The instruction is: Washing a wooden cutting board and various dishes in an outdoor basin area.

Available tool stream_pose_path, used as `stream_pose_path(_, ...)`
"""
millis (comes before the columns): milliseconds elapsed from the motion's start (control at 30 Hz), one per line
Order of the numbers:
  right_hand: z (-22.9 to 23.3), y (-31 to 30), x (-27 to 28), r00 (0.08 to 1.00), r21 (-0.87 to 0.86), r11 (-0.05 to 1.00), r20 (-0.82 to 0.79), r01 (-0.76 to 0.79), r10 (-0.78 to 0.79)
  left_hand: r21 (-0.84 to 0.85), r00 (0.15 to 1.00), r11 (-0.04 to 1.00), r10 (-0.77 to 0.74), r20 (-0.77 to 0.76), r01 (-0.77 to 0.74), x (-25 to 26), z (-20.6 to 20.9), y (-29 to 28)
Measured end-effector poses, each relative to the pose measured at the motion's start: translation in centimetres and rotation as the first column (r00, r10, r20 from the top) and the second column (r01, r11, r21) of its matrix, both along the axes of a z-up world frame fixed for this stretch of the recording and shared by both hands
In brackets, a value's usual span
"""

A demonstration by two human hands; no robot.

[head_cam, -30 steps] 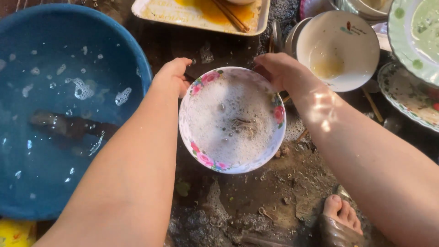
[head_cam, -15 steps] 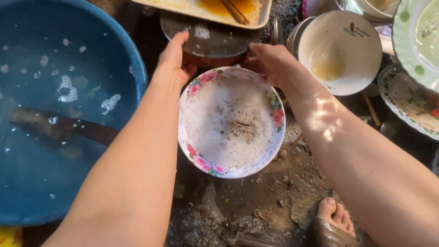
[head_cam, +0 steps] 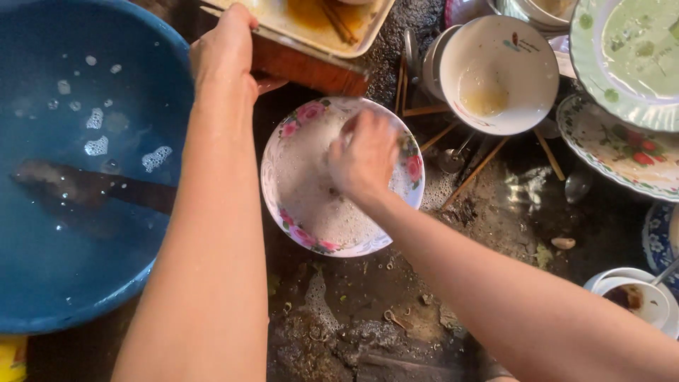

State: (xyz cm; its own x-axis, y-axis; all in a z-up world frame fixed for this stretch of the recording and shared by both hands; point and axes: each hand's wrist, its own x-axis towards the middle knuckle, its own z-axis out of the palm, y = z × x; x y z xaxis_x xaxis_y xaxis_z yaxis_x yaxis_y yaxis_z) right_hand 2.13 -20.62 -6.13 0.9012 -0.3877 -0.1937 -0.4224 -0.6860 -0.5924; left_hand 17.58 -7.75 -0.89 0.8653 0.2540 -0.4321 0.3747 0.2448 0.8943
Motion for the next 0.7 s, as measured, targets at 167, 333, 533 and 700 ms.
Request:
stream_pose_path(167,-4.4,0.6,-4.7,0.906,-0.204,0.883,-0.113,-0.423,0.408,0.257,0.999,0.966,0.012,0.046,-0.024,-3.7,4.2,1.5)
stream_pose_path(333,-4.7,-2.5,-4.6,0.867,-0.137,0.896,-0.350,-0.423,0.355,0.435,0.988,0.901,-0.071,0.140,0.003,-6.1,6.7,3.0)
stream_pose_path(533,8.6,-4.4,-1.2,0.842,0.333,0.939,-0.480,-0.086,0.248,0.532,0.936,0.840,-0.265,0.231,0.107,-9.5,9.6,3.9)
stream_pose_path(700,17.0,-4.3,-0.5,0.921,0.549,0.772,-0.011,-0.321,0.390,0.371,0.891,0.909,-0.317,0.324,0.189,-7.4,6.1,4.3)
